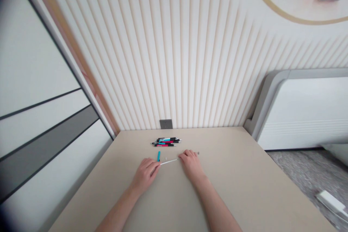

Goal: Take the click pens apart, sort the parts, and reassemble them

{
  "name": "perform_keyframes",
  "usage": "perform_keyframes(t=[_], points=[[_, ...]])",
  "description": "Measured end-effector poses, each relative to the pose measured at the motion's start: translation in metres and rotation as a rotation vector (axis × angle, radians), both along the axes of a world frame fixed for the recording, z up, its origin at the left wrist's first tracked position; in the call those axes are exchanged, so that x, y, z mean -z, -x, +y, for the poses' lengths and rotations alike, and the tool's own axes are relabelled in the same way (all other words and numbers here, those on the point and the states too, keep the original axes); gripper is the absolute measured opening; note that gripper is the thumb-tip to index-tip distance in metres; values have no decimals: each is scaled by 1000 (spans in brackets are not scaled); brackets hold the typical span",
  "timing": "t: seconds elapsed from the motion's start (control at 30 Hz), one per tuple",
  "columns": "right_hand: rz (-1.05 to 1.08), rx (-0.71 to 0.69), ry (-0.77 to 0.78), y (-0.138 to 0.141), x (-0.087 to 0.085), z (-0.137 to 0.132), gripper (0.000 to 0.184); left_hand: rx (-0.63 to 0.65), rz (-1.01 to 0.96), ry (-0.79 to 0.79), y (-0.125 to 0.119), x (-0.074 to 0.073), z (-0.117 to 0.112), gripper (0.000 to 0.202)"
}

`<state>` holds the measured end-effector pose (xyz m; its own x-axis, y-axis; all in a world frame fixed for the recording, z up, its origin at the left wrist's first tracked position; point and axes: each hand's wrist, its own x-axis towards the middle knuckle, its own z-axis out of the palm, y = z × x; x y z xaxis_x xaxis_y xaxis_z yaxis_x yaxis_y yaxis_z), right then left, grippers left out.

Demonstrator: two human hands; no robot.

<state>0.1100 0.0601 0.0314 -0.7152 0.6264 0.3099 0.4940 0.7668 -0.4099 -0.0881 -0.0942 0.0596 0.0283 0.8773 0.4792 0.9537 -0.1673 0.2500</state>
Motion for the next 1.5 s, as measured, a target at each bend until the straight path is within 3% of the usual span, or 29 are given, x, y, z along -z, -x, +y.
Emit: perform_keyframes(t=[0.13,0.4,0.6,0.9,1.03,1.3,1.5], points=[[-5,98,12,-4,1,1,22,-15,99,24,-5,-1,1,25],[42,53,50,1,-2,-6,19,23,250,141,-19,-6,1,19],[73,35,109,5,-6,-13,21,191,249,159,-28,-6,2,14],[193,104,264,5,-4,-8,22,123,185,30,-20,-2,4,19],[277,141,331,6,-2,-5,22,173,159,54,-16,-3,3,18],[299,163,368,6,1,-3,26,338,149,83,-26,-6,0,18],[303,163,295,5,1,-2,30,393,128,116,-32,-9,0,16]])
